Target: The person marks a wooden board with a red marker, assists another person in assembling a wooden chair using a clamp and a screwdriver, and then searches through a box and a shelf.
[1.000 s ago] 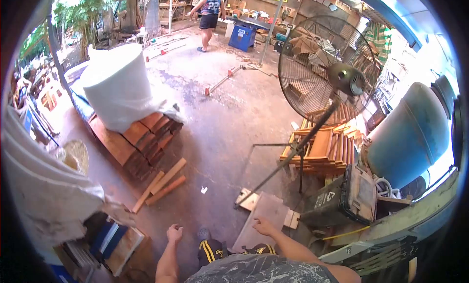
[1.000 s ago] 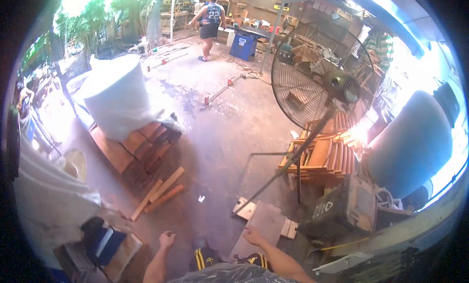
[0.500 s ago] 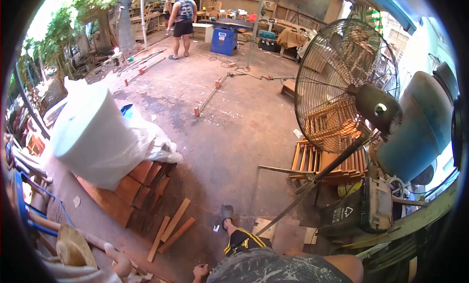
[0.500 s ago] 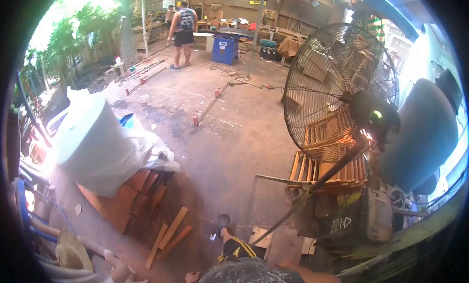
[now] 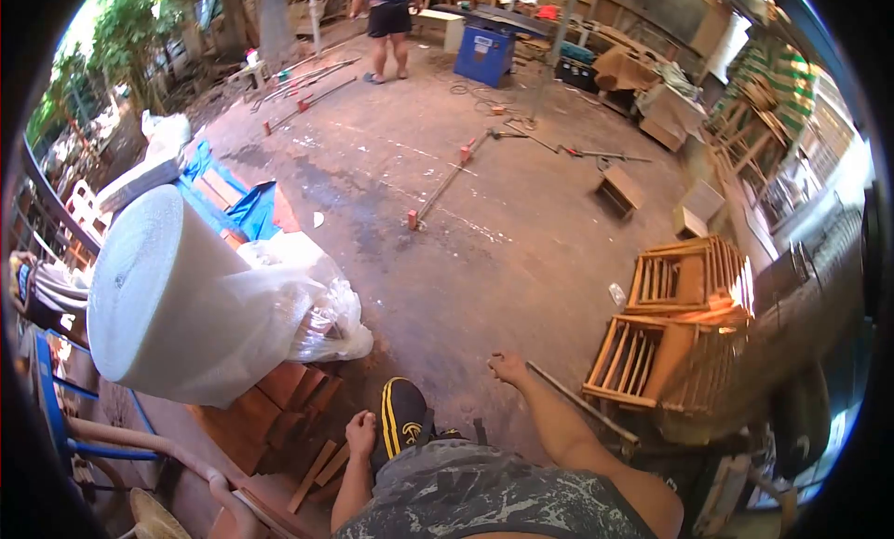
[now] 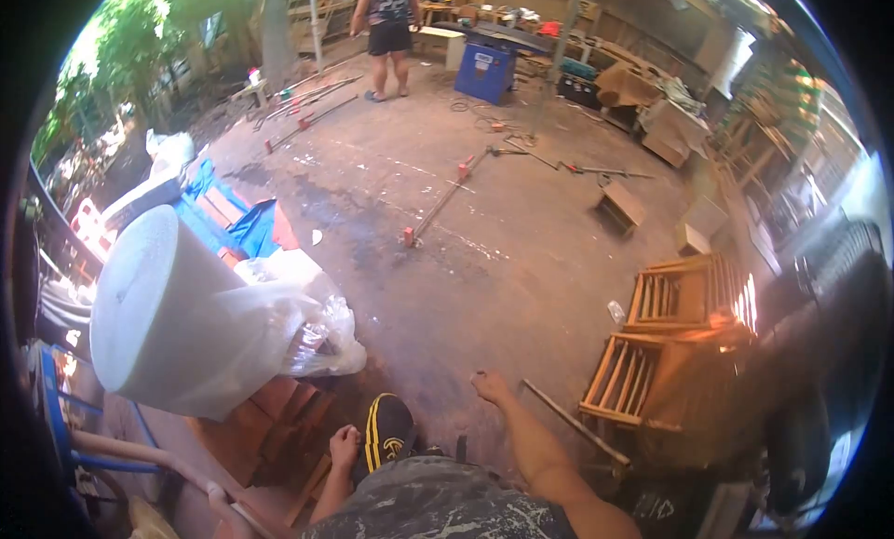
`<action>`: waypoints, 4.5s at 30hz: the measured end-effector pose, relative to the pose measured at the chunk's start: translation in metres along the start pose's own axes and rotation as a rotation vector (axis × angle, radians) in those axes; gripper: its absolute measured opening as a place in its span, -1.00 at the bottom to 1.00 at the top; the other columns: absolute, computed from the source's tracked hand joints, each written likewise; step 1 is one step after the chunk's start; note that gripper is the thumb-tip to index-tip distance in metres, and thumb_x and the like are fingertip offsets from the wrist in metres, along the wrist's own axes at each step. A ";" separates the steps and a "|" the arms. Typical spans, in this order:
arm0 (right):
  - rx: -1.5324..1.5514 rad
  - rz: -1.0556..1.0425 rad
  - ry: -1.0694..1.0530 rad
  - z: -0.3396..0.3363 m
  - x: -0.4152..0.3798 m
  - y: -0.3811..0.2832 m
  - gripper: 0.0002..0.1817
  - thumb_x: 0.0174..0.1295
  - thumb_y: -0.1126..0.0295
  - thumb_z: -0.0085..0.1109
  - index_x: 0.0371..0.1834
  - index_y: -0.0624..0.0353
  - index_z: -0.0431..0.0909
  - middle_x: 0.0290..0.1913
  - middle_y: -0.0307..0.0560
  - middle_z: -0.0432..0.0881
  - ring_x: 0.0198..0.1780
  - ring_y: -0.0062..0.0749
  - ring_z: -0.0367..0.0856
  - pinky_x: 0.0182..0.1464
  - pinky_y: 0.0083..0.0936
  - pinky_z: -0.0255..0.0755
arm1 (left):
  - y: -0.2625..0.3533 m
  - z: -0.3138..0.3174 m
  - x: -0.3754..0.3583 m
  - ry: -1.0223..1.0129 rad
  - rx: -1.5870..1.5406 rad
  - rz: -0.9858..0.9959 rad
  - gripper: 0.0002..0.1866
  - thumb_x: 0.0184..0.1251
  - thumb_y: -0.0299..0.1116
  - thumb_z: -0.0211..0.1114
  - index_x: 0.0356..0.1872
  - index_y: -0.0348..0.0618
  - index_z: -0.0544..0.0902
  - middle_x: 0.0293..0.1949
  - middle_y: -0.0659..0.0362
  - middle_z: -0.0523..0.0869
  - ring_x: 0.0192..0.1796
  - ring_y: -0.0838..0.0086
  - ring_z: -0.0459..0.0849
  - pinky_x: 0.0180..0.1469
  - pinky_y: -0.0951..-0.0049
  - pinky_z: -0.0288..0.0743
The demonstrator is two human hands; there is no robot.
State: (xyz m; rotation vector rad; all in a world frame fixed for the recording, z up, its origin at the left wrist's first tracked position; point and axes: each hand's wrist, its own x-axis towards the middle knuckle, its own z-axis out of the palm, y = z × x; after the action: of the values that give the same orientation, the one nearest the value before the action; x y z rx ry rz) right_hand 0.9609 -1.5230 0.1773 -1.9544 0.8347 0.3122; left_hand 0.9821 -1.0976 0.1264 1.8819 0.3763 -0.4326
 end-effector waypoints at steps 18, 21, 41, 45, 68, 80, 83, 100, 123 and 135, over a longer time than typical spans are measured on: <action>-0.016 0.631 -0.112 -0.034 0.317 -0.164 -0.63 0.22 0.16 0.19 -0.08 0.23 0.62 -0.26 -0.03 0.69 -0.31 -0.32 0.67 -0.33 -0.38 0.59 | 0.369 0.031 0.506 -0.077 0.304 0.228 -0.52 0.29 -0.13 0.22 0.01 -0.40 0.60 -0.11 -0.15 0.70 -0.03 0.16 0.69 0.08 0.30 0.49; 0.126 0.539 -0.011 -0.026 0.390 -0.207 -0.61 0.24 0.14 0.17 -0.01 0.19 0.59 -0.24 -0.05 0.69 -0.29 -0.35 0.67 -0.30 -0.36 0.60 | 0.455 0.049 0.589 -0.128 0.258 0.323 -0.52 0.31 -0.15 0.21 0.03 -0.41 0.58 -0.12 -0.15 0.71 -0.04 0.20 0.70 0.09 0.34 0.49; -0.152 -0.229 0.163 -0.092 1.053 -0.648 -0.63 0.16 0.12 0.21 -0.13 0.17 0.65 -0.25 0.07 0.70 -0.27 -0.31 0.68 -0.18 -0.32 0.54 | 0.527 0.067 1.022 -0.163 0.649 -0.227 -0.55 0.20 -0.04 0.22 -0.26 -0.33 0.71 -0.37 -0.25 0.69 -0.22 0.00 0.72 -0.12 0.16 0.53; -0.003 0.098 0.030 -0.079 1.116 -0.741 -0.60 0.17 0.08 0.20 -0.13 0.18 0.65 -0.26 0.08 0.70 -0.25 -0.28 0.68 -0.16 -0.34 0.53 | 0.602 0.063 1.175 -0.226 0.709 -0.185 -0.56 0.19 -0.06 0.22 -0.27 -0.33 0.71 -0.37 -0.24 0.69 -0.23 0.02 0.73 -0.13 0.15 0.54; -0.211 0.248 -0.046 -0.158 1.560 -0.964 -0.61 0.24 0.02 0.11 -0.24 0.14 0.67 -0.44 -0.08 0.70 -0.48 -0.38 0.64 -0.32 -0.34 0.57 | 1.009 0.230 1.755 -0.168 0.431 0.322 -0.69 0.18 -0.20 0.28 -0.32 -0.30 0.73 -0.42 -0.15 0.72 -0.27 0.16 0.74 -0.16 0.18 0.55; 0.034 0.193 0.220 -0.307 1.820 -1.134 -0.44 0.21 0.02 0.14 0.17 0.16 0.51 -0.25 0.01 0.71 -0.28 -0.29 0.69 -0.09 -0.34 0.53 | 1.123 0.293 1.969 -0.268 0.951 -0.065 -0.58 0.21 -0.05 0.19 -0.28 -0.26 0.73 -0.36 -0.12 0.72 -0.25 0.14 0.72 -0.10 0.20 0.53; 0.065 0.319 0.210 -0.305 1.833 -1.130 -0.53 0.19 0.02 0.13 -0.04 0.18 0.62 -0.33 0.02 0.71 -0.36 -0.28 0.68 -0.22 -0.35 0.56 | 1.177 0.346 2.038 -0.396 1.043 -0.012 -0.54 0.22 0.00 0.13 -0.24 -0.24 0.72 -0.28 -0.12 0.71 -0.16 0.10 0.70 -0.04 0.17 0.51; 0.274 0.749 0.512 -0.371 1.843 -0.992 -0.75 0.17 0.28 0.02 -0.32 0.17 0.65 -0.16 0.14 0.66 -0.08 -0.04 0.63 -0.10 -0.01 0.45 | 1.668 0.866 2.275 -0.554 1.141 0.541 -0.52 0.23 0.03 0.07 -0.09 -0.12 0.69 -0.07 -0.18 0.65 0.05 -0.03 0.61 0.14 0.11 0.47; 0.824 0.495 0.851 -1.057 2.174 -0.770 -0.81 0.31 0.35 0.03 -0.20 0.23 0.56 -0.42 -0.11 0.64 -0.56 -0.39 0.58 -0.57 -0.46 0.48 | 1.795 1.523 1.962 -1.099 0.941 0.686 -0.57 0.27 0.02 0.16 -0.04 -0.07 0.68 -0.17 -0.07 0.72 -0.04 0.09 0.69 0.04 0.20 0.51; 0.491 0.760 0.226 -1.265 2.186 -0.671 -0.54 0.22 0.10 0.05 0.06 0.18 0.55 -0.15 -0.02 0.68 -0.15 -0.25 0.67 -0.12 -0.31 0.52 | 2.072 1.939 1.761 -1.407 0.233 1.130 -0.68 0.28 -0.23 0.26 -0.03 -0.20 0.64 -0.15 -0.02 0.70 -0.10 0.13 0.67 -0.01 0.26 0.50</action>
State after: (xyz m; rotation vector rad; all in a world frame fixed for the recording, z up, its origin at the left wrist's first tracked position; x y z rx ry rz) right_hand 2.8603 -3.3171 0.1210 -1.1703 1.6235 0.2889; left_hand 3.2580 -3.5275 0.3906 1.2661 -1.6078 -0.8495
